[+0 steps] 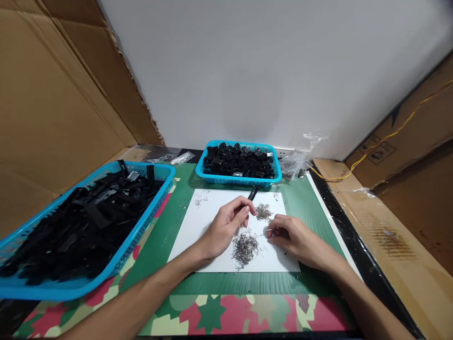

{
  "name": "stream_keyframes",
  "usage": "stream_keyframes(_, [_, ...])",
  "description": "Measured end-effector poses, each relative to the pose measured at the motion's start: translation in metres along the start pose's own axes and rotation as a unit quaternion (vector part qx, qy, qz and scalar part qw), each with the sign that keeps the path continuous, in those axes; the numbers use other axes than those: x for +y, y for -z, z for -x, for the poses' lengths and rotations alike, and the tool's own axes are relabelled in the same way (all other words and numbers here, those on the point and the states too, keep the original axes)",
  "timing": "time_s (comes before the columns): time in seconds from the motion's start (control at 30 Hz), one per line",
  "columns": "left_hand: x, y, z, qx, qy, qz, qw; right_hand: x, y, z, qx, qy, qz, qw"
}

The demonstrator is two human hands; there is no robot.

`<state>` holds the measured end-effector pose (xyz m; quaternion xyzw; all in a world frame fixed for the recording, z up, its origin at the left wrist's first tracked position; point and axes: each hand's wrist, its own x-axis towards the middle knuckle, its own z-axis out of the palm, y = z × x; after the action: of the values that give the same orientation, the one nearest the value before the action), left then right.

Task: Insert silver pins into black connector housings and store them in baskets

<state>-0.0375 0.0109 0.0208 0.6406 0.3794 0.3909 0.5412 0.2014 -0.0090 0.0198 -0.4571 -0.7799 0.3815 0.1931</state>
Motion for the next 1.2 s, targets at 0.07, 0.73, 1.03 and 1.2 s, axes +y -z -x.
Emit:
stream_keyframes(0.07, [0.000, -0.001, 0.001, 0.001, -0.001, -0.012, 1.000, -0.002, 0.002, 0.001, -0.003, 0.004, 0.006, 1.000])
stream_keyframes(0.73, [-0.001, -0.021, 0.005, -0.043, -0.011, 0.100, 0.994, -0.014, -0.019, -0.005, 0.170, 0.106, -0.247, 0.948])
stream_keyframes(1.03, [0.002, -0.022, 0.004, 0.009, -0.008, 0.058, 0.998, -0.016, -0.022, 0.000, 0.256, 0.105, -0.183, 0.944])
stream_keyframes(1.2, [0.003, -0.021, 0.006, 0.014, -0.031, -0.001, 0.999, -0.018, -0.019, -0.003, 0.257, 0.071, -0.199, 0.943])
